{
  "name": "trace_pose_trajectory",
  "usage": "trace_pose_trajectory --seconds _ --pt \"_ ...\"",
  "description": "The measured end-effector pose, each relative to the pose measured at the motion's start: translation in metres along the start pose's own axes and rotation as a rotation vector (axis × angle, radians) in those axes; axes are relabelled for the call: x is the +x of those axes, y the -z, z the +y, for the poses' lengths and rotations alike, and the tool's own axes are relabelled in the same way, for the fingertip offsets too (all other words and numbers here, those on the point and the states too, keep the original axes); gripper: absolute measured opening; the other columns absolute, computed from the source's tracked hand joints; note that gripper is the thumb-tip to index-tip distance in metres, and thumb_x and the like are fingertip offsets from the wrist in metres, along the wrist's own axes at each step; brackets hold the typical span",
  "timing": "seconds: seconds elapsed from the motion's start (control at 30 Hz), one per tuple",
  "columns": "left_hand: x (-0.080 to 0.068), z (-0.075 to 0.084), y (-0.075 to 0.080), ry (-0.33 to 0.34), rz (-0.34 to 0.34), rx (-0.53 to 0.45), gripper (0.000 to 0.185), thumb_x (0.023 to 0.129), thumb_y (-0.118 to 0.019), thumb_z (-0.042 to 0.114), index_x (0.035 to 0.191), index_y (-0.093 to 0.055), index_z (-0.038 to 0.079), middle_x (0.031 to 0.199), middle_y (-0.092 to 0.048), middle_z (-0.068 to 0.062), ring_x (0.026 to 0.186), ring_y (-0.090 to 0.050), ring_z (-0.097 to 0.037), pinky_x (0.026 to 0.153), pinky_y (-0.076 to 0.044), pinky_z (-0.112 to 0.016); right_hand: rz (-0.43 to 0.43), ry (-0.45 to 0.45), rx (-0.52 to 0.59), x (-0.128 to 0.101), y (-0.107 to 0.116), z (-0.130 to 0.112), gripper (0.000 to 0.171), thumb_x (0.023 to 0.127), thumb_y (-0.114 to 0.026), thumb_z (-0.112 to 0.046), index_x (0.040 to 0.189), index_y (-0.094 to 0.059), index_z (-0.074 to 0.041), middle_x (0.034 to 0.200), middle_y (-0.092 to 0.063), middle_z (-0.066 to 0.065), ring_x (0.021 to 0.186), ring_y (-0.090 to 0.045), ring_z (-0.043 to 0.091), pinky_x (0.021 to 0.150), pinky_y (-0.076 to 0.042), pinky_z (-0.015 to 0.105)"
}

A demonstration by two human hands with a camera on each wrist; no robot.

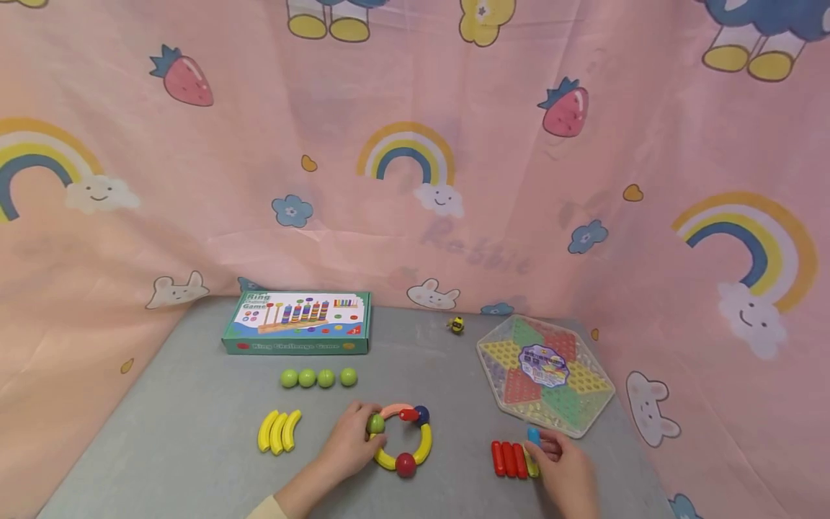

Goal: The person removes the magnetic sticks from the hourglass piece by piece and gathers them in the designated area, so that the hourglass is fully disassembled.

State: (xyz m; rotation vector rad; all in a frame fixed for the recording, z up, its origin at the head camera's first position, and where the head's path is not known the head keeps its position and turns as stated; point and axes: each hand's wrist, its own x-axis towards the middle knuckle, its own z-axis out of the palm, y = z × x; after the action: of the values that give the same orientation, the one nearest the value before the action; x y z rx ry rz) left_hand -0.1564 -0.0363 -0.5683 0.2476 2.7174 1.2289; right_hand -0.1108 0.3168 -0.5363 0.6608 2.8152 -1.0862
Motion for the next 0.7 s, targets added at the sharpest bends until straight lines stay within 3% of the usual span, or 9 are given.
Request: trace_pose_trajectory --seconds 0.23,0.43,0.5,0.63,0.7 --pt "-0.001 -0.002 0.002 0.008 -0.013 -0.006 0.044 0.087 -0.077 0.015 0.128 -0.063 0.005 0.116 -0.056 -0.009 0.099 -0.056 -0.022 0.084 -0.055 -0.044 -0.064 -0.028 -0.120 0.009 0.004 0.018 0.049 0.093 -0.073 -0.030 0.116 -0.063 0.013 0.092 -0.068 0.018 0.081 -0.062 0.025 0.067 -0.053 0.039" --pt "-0.002 -0.003 0.003 0.009 -0.016 0.001 0.044 0.087 -0.077 0.016 0.127 -0.064 0.004 0.115 -0.057 -0.009 0.101 -0.057 -0.024 0.088 -0.054 -0.048 -0.163 -0.056 -0.178 0.009 0.003 0.017 0.052 0.095 -0.070 -0.035 0.114 -0.064 0.014 0.091 -0.068 0.017 0.082 -0.062 0.025 0.071 -0.053 0.040" --pt "-0.002 -0.003 0.002 0.017 -0.015 0.005 0.045 0.086 -0.078 0.016 0.127 -0.064 0.004 0.116 -0.057 -0.010 0.102 -0.057 -0.024 0.089 -0.053 -0.048 -0.149 -0.066 -0.197 0.009 0.002 0.016 0.053 0.096 -0.067 -0.035 0.116 -0.062 0.015 0.093 -0.068 0.020 0.083 -0.063 0.027 0.073 -0.053 0.043" --pt "-0.003 -0.001 -0.001 0.037 -0.012 -0.012 0.064 0.083 -0.082 0.017 0.140 -0.055 0.005 0.128 -0.051 -0.015 0.107 -0.057 -0.026 0.091 -0.055 -0.049 -0.079 -0.098 -0.227 0.007 0.002 0.007 0.055 0.098 -0.064 -0.033 0.123 -0.057 0.016 0.099 -0.067 0.027 0.086 -0.064 0.033 0.074 -0.053 0.047" --pt "-0.003 0.000 -0.003 0.044 -0.007 -0.021 0.072 0.081 -0.083 0.017 0.144 -0.051 0.006 0.131 -0.049 -0.016 0.109 -0.057 -0.027 0.092 -0.055 -0.050 -0.054 -0.074 -0.235 0.004 0.004 -0.003 0.057 0.097 -0.065 -0.034 0.125 -0.056 0.014 0.100 -0.067 0.027 0.086 -0.065 0.033 0.073 -0.053 0.047"
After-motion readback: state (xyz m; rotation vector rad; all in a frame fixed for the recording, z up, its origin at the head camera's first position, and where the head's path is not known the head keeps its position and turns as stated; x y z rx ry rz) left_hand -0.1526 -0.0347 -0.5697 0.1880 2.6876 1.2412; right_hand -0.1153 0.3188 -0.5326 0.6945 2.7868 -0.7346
